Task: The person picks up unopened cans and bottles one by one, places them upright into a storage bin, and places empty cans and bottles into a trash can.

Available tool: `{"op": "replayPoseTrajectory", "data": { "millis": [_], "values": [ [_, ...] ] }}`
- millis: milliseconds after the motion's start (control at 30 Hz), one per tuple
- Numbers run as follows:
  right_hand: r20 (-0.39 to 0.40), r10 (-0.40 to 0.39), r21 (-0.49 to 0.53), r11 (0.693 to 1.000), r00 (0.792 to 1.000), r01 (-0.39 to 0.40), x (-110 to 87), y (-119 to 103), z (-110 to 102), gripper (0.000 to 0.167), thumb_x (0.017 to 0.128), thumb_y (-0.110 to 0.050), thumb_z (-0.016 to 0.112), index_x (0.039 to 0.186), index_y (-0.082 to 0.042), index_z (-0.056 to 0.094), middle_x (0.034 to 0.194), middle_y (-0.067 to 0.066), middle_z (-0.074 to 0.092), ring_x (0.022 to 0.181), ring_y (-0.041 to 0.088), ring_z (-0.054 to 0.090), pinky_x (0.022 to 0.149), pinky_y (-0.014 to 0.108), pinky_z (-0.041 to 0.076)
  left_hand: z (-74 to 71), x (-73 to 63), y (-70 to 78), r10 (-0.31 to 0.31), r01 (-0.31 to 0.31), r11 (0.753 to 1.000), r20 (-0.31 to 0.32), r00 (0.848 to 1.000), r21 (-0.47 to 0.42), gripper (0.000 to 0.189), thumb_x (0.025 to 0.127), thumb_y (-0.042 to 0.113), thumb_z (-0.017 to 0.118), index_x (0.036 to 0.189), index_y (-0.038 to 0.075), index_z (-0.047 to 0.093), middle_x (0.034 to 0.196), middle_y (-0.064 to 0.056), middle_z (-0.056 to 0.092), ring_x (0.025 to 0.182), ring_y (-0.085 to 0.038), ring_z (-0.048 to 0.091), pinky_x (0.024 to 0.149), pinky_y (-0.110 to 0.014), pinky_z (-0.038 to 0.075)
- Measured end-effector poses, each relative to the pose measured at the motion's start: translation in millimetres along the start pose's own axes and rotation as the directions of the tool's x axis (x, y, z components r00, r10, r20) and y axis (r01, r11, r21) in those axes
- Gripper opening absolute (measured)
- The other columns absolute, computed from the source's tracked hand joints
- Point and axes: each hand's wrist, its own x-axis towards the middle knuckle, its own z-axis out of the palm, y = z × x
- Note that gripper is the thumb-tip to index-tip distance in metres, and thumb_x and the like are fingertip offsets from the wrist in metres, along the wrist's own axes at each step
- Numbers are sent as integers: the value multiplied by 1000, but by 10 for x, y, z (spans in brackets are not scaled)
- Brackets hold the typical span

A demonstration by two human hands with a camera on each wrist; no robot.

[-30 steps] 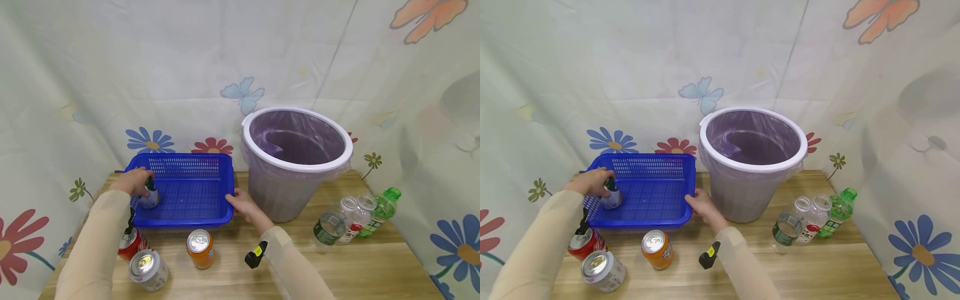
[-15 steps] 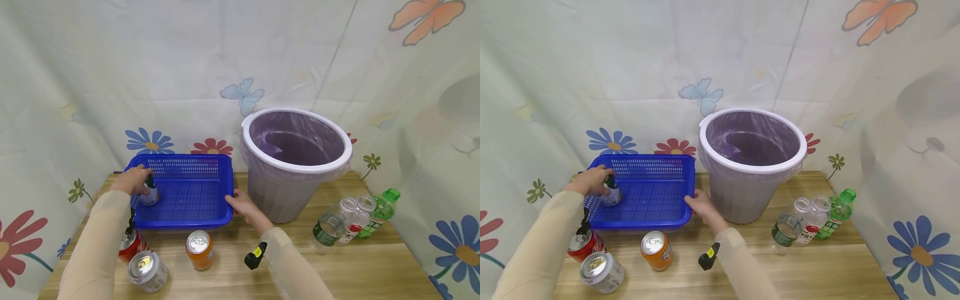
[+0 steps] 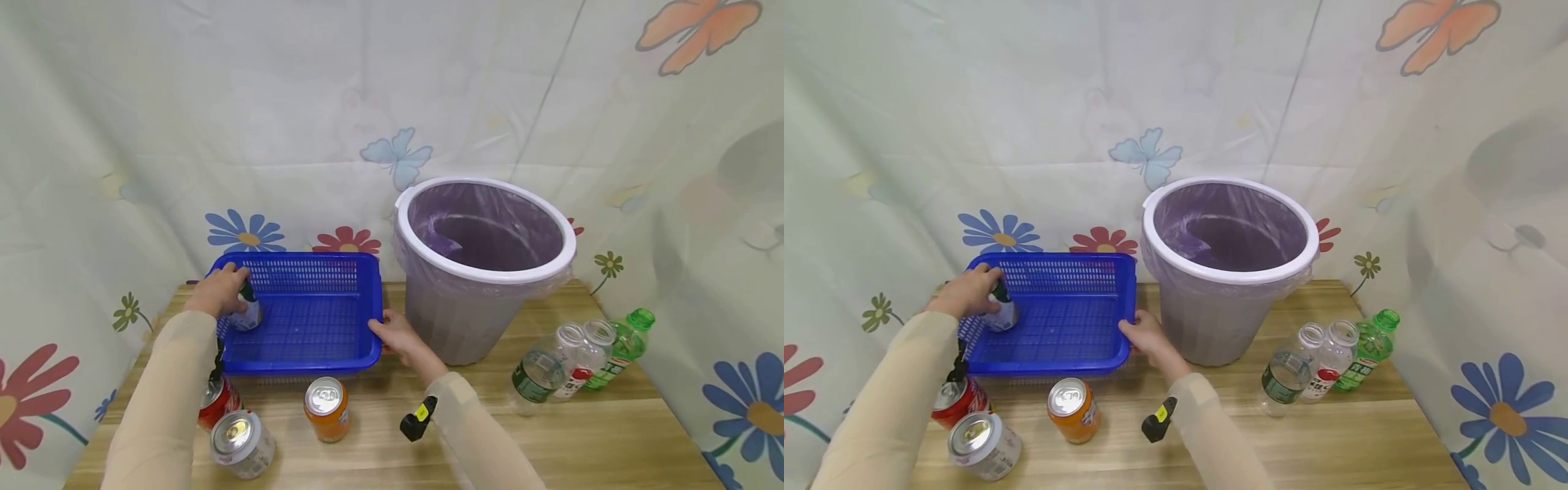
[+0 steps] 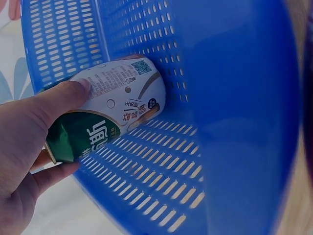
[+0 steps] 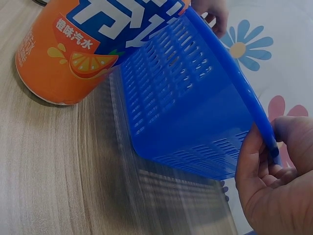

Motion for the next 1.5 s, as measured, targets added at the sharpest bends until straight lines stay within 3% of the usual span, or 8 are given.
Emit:
{"op": "replayPoseTrajectory", "data": {
  "millis": [533, 1100, 1500],
  "values": [
    [-2, 4, -1, 1000, 1000, -4, 9, 5, 2, 29, 86, -16, 51, 109, 2, 51, 103, 24, 61, 70, 17, 64, 56, 27, 54, -80, 84, 34, -9, 9, 997, 1, 1000, 82, 70, 72, 24, 77, 129, -2, 46, 125, -33, 43, 111, -51, 44, 84, -63, 42],
    [-1, -2, 4, 1000, 1000, 2, 17, 20, 3, 27, 85, -16, 52, 106, 1, 51, 95, 20, 63, 65, 15, 62, 54, 27, 53, -75, 203, 51, -39, 39, 997, 5, 999, 66, 69, 75, 19, 74, 131, -3, 41, 127, -34, 40, 115, -53, 38, 84, -65, 40],
    [3, 1, 3, 1000, 1000, -1, 15, 17, 1, 27, 87, -16, 51, 107, 2, 49, 101, 24, 62, 68, 17, 63, 54, 26, 53, -45, 264, 116, -102, 102, 994, -3, 995, 42, 66, 80, 15, 71, 135, -2, 38, 132, -34, 32, 118, -54, 33, 85, -68, 38]
  ]
}}
